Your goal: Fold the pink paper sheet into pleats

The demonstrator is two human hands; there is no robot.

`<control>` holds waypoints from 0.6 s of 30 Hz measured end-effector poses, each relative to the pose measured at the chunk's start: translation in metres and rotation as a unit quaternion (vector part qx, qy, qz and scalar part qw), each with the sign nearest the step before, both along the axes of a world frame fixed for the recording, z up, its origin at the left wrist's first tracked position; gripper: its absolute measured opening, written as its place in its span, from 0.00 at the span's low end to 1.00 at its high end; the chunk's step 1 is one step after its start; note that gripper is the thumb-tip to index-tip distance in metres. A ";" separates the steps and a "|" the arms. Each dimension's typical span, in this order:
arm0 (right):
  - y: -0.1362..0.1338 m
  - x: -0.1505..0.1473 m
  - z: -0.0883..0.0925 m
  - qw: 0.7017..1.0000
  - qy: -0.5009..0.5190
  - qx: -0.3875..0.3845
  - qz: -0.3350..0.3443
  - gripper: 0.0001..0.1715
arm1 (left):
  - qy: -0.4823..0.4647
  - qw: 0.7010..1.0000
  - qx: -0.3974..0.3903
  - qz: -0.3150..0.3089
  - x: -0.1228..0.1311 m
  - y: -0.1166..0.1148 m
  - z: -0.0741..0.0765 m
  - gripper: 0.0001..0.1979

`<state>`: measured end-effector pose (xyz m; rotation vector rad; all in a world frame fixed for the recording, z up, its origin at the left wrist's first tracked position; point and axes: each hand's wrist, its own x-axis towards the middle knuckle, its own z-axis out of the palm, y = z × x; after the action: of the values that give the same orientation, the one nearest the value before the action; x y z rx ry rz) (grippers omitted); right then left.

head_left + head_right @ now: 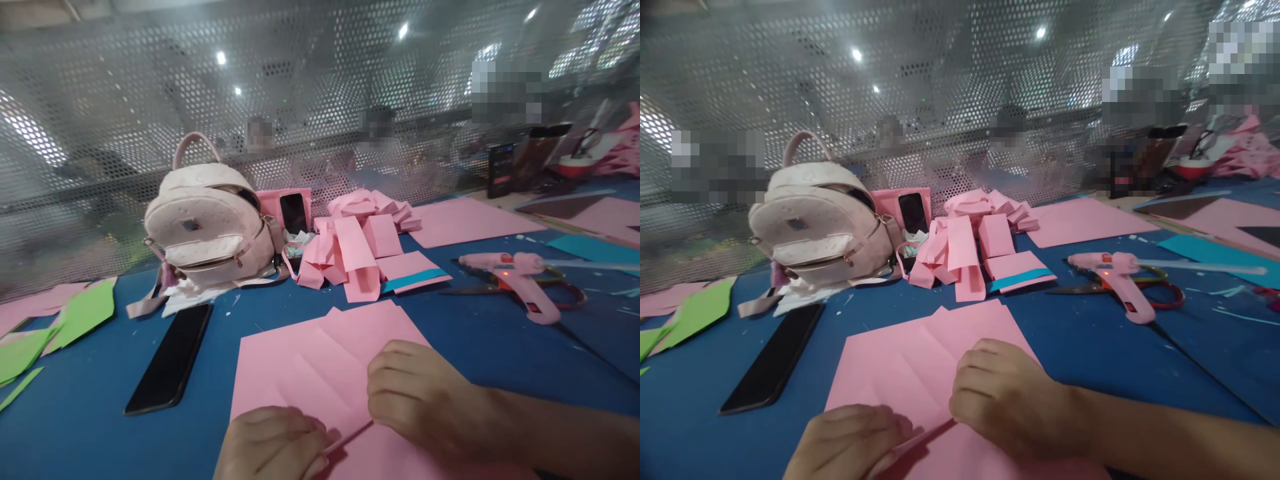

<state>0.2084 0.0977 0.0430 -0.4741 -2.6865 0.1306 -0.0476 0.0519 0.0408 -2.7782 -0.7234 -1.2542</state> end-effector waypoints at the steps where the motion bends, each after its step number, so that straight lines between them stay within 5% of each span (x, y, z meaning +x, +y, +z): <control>1: -0.001 0.000 0.000 1.000 0.005 -0.003 0.001 0.09 | 0.000 1.000 0.005 -0.003 0.000 0.000 0.001 0.10; 18: -0.010 -0.006 -0.005 0.997 0.032 0.060 0.022 0.19 | 0.030 0.999 0.005 -0.011 0.003 -0.003 -0.003 0.10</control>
<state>0.2026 0.0878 0.0382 -0.3674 -2.6250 -0.0042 -0.0443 0.0489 0.0374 -2.8091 -0.6827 -1.1687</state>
